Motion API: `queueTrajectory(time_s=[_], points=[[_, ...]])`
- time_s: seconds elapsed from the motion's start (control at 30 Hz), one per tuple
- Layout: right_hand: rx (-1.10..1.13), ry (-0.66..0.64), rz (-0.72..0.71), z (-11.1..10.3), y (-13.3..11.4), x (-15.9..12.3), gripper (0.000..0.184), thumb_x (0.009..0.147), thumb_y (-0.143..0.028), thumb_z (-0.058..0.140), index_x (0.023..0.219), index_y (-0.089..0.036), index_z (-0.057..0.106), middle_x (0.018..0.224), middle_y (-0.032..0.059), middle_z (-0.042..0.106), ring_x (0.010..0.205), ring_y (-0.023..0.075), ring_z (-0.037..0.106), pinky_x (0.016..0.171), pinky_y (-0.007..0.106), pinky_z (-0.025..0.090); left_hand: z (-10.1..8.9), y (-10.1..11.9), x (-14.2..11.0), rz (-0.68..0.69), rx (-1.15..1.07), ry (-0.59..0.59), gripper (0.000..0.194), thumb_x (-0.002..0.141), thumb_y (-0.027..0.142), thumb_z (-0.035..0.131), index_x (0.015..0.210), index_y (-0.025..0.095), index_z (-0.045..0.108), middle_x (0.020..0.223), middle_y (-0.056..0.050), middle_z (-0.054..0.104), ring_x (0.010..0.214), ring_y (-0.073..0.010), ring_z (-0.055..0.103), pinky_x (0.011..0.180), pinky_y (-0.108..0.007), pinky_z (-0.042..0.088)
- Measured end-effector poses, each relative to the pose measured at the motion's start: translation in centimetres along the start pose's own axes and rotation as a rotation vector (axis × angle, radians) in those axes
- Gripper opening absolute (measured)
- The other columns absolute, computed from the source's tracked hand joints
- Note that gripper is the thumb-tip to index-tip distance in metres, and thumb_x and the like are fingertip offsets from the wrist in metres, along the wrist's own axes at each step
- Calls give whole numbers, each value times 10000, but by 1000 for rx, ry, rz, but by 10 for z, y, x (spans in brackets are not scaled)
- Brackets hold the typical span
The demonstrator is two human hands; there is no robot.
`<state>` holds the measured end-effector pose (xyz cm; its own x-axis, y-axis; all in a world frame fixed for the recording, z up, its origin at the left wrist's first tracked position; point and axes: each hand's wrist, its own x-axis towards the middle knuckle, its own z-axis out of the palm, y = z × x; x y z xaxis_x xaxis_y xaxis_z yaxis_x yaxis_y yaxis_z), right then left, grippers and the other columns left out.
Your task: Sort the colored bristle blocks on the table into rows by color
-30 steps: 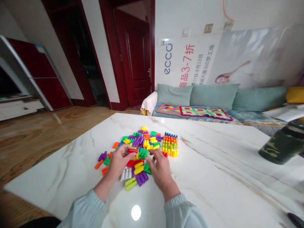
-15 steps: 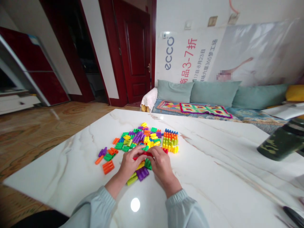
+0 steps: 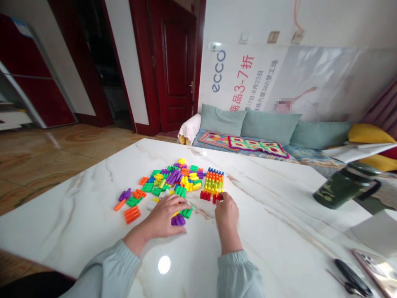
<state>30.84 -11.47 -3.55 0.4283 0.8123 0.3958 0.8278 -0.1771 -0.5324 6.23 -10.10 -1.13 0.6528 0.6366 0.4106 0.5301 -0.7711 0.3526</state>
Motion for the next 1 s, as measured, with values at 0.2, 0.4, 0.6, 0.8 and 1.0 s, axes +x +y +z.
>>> queueTrajectory(time_s=[0.2,0.4,0.6,0.8,1.0], points=[[38,-10,-7,8,3,3,256,770,-148,488,966,-187,648,901,74,732,757,197,652,650,278,410,5,-4,1,-1,35,13,387,733,141,654,1090,284,696,1126,-39,655,1083,-247,548,954,-403,429],[78,66,29,-4,-10,0,216,817,-257,524,983,-175,636,984,78,701,685,169,620,612,275,393,11,-16,6,-38,94,72,384,815,17,486,1033,243,708,1024,-48,679,980,-220,584,853,-376,464],[334,-71,-304,-4,-35,-13,305,861,-458,574,979,-188,653,834,34,672,603,131,566,603,254,433,8,-17,9,-187,185,226,343,834,194,592,1167,237,661,1179,-96,621,1119,-278,544,948,-438,442],[152,-409,-456,5,-61,-28,575,778,-351,693,1315,-207,547,1214,79,625,829,192,662,711,287,482,10,-14,8,-239,272,159,577,699,359,746,1251,247,623,1282,-128,577,1341,-376,359,1123,-586,236],[57,-449,-443,9,-69,-29,465,818,-308,636,1274,-233,579,1185,54,633,968,211,656,758,267,456,10,-10,10,-229,309,139,330,827,234,616,1151,272,670,1179,-74,642,1121,-287,530,1043,-524,342]])
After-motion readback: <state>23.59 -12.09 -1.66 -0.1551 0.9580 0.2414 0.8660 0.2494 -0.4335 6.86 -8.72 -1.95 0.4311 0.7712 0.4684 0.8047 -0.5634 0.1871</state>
